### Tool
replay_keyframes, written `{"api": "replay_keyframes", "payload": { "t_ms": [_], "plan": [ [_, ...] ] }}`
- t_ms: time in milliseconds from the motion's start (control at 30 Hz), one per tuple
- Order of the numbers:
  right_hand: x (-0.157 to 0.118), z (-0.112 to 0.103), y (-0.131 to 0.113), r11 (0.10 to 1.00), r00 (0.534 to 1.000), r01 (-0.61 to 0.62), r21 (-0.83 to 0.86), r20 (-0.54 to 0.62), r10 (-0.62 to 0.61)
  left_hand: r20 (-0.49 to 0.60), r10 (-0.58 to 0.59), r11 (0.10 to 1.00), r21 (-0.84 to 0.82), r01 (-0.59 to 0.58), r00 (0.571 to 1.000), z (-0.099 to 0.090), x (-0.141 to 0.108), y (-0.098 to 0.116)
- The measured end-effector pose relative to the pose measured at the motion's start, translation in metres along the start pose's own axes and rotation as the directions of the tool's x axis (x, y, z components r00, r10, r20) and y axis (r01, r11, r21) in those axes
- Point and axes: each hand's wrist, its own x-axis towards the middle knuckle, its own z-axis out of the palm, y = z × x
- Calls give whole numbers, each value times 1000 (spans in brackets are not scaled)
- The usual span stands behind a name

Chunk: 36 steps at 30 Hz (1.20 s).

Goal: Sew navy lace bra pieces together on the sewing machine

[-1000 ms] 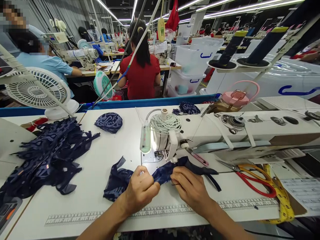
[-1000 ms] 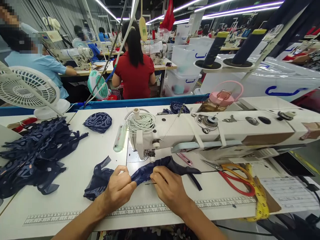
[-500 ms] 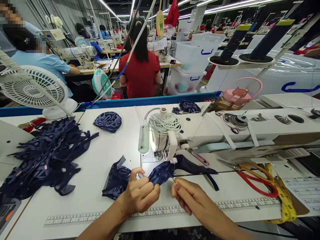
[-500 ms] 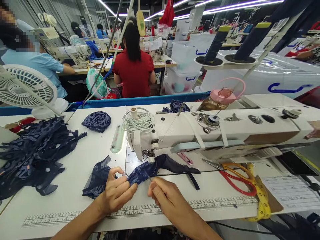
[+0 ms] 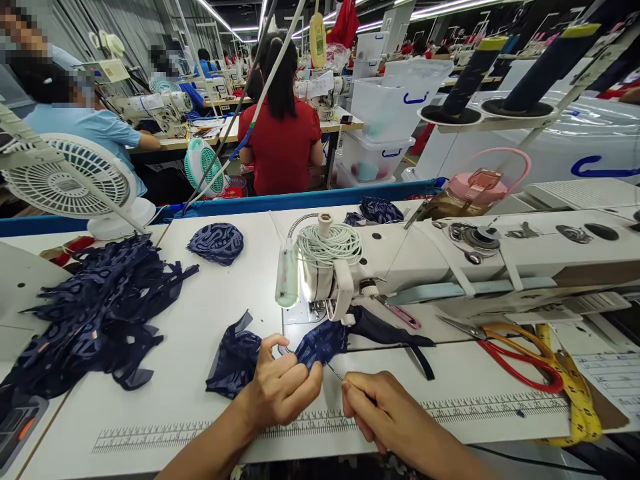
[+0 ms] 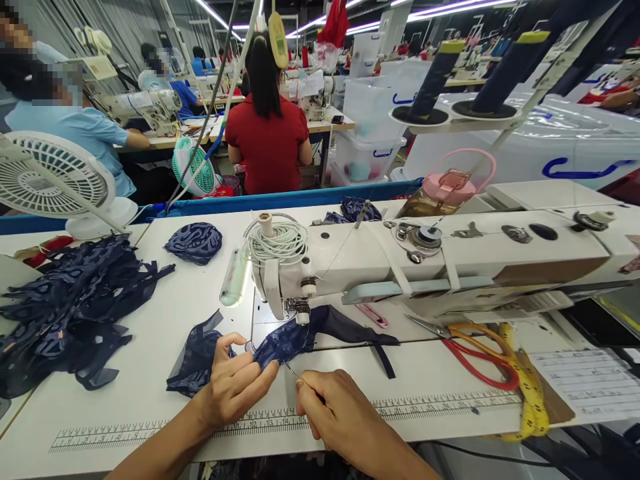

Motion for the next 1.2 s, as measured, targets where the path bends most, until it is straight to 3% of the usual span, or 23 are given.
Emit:
{"api": "replay_keyframes", "payload": {
  "t_ms": [267, 1200],
  "plan": [
    [1, -4, -3, 998, 997, -43, 41, 61, 41, -74, 17, 998, 57, -13, 997, 2, 7, 2],
    [3, -7, 2, 997, 992, -62, 49, 117, 56, -67, 24, 1000, 6, -23, 997, 2, 4, 2]
  ]
}}
